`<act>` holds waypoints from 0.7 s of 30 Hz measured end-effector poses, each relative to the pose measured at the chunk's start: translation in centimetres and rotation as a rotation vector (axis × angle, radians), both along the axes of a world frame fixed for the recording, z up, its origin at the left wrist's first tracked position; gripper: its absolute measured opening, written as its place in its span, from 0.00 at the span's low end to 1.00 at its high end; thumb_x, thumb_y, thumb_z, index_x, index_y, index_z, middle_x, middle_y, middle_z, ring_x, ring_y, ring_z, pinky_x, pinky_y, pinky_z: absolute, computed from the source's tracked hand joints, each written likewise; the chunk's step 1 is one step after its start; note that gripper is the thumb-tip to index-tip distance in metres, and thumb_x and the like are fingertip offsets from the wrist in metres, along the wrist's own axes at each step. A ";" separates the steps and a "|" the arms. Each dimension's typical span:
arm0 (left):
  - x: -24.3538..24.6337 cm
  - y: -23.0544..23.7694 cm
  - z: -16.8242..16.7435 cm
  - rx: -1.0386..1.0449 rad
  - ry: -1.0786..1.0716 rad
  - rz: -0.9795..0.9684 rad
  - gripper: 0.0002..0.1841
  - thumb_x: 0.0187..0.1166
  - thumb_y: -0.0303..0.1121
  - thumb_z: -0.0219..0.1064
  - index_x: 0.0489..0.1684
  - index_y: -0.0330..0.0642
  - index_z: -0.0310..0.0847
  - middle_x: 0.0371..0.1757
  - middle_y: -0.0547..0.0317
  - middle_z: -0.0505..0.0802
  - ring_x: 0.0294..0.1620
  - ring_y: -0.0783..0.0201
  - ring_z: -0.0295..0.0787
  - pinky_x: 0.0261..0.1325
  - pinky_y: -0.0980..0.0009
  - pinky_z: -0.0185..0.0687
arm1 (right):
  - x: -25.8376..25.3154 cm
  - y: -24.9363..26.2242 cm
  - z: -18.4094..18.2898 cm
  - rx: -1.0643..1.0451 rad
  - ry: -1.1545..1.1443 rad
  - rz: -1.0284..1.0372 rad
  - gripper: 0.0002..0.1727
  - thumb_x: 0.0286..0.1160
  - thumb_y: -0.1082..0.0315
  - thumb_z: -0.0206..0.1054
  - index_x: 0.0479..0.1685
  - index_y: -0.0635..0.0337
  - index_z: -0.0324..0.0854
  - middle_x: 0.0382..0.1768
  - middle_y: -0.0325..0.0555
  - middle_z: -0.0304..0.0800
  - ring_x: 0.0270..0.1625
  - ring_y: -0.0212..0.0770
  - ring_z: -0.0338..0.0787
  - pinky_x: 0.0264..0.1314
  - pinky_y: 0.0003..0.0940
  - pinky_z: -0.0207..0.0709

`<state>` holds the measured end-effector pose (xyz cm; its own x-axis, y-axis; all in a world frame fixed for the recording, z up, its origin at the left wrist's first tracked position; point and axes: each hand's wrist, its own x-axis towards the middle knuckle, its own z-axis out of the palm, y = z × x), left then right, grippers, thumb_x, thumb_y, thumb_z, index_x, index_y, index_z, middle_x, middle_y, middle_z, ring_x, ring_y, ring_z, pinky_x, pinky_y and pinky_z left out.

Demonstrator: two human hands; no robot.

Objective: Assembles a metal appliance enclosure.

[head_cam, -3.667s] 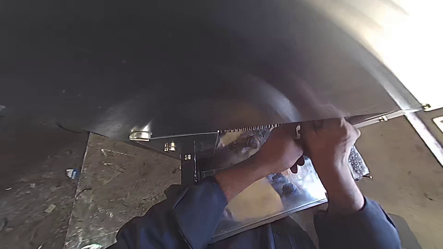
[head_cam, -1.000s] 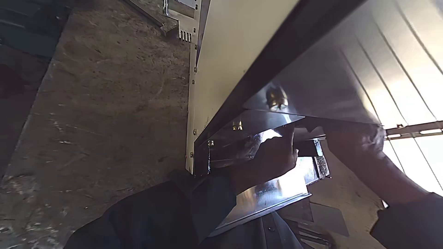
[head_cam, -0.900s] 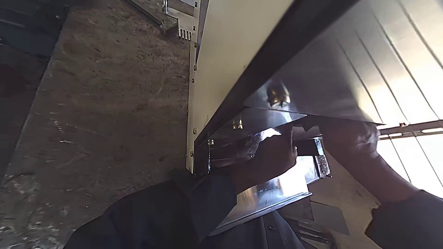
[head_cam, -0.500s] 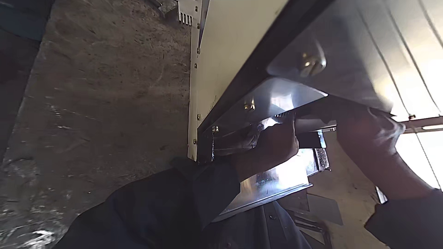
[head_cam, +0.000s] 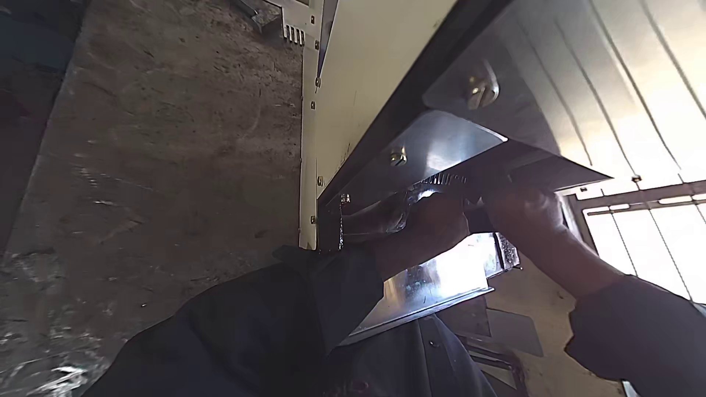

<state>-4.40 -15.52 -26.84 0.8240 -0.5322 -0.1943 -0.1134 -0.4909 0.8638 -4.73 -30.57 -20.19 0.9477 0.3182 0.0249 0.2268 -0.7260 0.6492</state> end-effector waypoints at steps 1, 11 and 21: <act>0.1 0.1 0.0 0.013 0.007 -0.003 0.28 0.87 0.41 0.58 0.85 0.45 0.65 0.55 0.42 0.92 0.58 0.43 0.91 0.56 0.43 0.85 | 0.4 -1.1 -1.1 -0.005 -0.120 0.122 0.17 0.86 0.64 0.54 0.60 0.62 0.83 0.49 0.61 0.90 0.37 0.61 0.93 0.26 0.56 0.80; 0.1 -0.2 -0.9 -0.523 0.111 -0.011 0.25 0.85 0.42 0.67 0.79 0.43 0.74 0.44 0.51 0.92 0.31 0.65 0.90 0.38 0.67 0.89 | -3.5 -0.8 1.8 0.351 -0.127 0.288 0.13 0.80 0.80 0.61 0.51 0.63 0.90 0.54 0.60 0.92 0.56 0.61 0.92 0.52 0.56 0.86; -0.1 -0.6 -1.3 -1.064 0.438 0.137 0.13 0.85 0.23 0.64 0.63 0.30 0.84 0.40 0.49 0.94 0.34 0.65 0.93 0.44 0.69 0.93 | -4.2 -0.8 -0.7 0.956 -0.333 0.169 0.20 0.79 0.78 0.57 0.68 0.71 0.82 0.70 0.63 0.85 0.72 0.49 0.87 0.73 0.45 0.81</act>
<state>-4.55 -16.11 -28.16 0.8602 -0.5097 0.0150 0.2959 0.5229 0.7994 -8.95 -31.42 -20.90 0.7907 0.1560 0.5920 0.2881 -0.9481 -0.1349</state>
